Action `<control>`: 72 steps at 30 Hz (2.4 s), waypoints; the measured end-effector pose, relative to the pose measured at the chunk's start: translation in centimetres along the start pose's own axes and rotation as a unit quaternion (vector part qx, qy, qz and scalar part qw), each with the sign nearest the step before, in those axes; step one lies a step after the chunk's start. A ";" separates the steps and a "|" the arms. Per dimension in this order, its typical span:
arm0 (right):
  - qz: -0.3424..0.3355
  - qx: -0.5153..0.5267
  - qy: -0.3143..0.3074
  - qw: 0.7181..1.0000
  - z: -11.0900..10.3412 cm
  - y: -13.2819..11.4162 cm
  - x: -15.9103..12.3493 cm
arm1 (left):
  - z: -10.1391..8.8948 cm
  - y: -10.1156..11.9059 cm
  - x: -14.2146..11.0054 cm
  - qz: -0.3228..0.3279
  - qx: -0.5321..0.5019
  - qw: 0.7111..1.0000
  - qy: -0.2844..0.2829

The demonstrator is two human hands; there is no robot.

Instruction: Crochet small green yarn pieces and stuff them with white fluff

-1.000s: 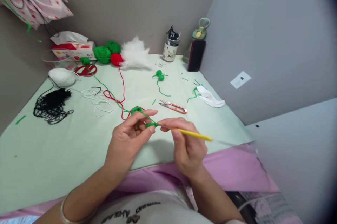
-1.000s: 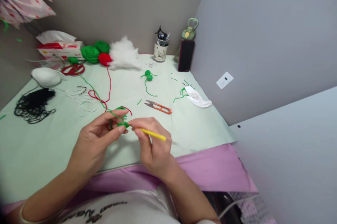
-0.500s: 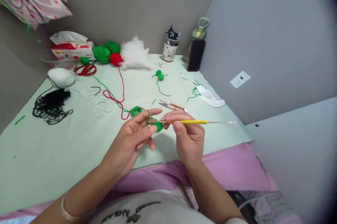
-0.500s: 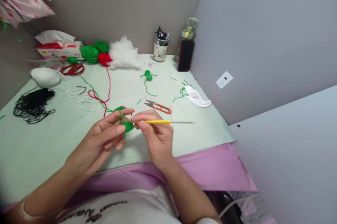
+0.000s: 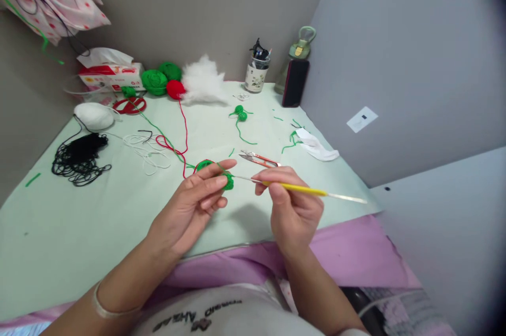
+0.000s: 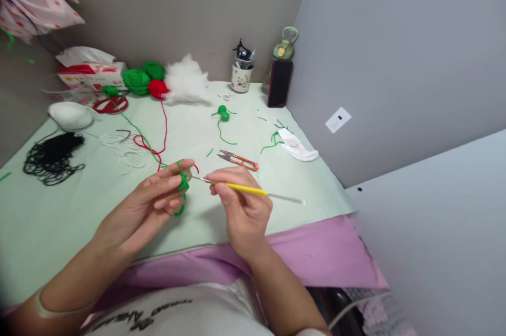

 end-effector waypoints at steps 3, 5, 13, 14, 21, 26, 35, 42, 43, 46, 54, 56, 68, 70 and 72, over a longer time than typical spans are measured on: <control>0.086 0.075 -0.027 0.993 0.8 1.6 0.2 | 0.4 0.6 -0.2 0.046 0.054 0.997 -0.010; 0.111 0.068 -0.036 0.991 1.3 2.1 0.1 | 0.8 0.7 -0.4 0.063 0.079 0.995 -0.022; 0.192 0.156 -0.026 0.969 0.9 4.1 0.4 | 0.5 1.2 -0.8 0.078 0.115 0.990 -0.005; 0.192 0.150 -0.025 0.970 0.9 4.0 0.4 | 0.3 1.3 -0.8 0.080 0.122 0.989 0.001; 0.091 0.024 -0.028 0.995 0.6 1.0 -0.2 | -0.3 2.4 -1.1 0.148 0.215 0.965 0.020; -0.126 -0.176 -0.082 0.973 2.3 -2.6 -1.7 | -0.4 2.7 -1.5 0.177 0.215 0.959 0.045; 0.001 -0.005 -0.003 1.000 0.2 -0.1 -0.3 | 0.2 0.2 -0.6 0.002 0.020 1.000 -0.015; 0.033 -0.031 -0.041 0.998 1.4 0.6 -0.1 | 0.0 0.8 -0.8 0.081 0.132 0.988 -0.003; 0.005 -0.064 -0.044 0.997 1.5 0.1 -0.4 | -0.3 0.9 -0.8 0.088 0.139 0.986 0.012; -0.108 -0.209 -0.072 0.969 2.5 -1.8 -1.7 | -0.4 0.6 -0.6 0.080 0.100 0.992 0.023; -0.024 -0.084 0.002 0.996 0.0 -0.6 -0.5 | -0.3 -0.7 -0.2 -0.018 -0.009 1.000 0.008; 0.038 -0.029 0.006 0.999 -0.1 0.5 -0.1 | -0.3 -0.2 -0.3 0.015 0.017 1.000 0.009; 0.181 0.129 -0.023 0.975 0.4 4.3 -0.3 | 0.3 0.5 -0.9 0.068 0.126 0.990 -0.020; 0.186 0.124 -0.027 0.974 0.4 4.3 -0.3 | 0.1 0.5 -0.9 0.063 0.141 0.988 -0.014; 0.180 0.106 -0.024 0.978 0.2 3.9 -0.3 | -0.2 0.7 -1.0 0.070 0.157 0.985 -0.009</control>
Point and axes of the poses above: each hand's wrist, its own x-axis towards the middle knuckle, its own z-axis out of the palm, y = z × x, the point moved 10 cm from there along x, towards the middle knuckle, and after that the axes turned 5 degrees about z, right-handed, at the moved point
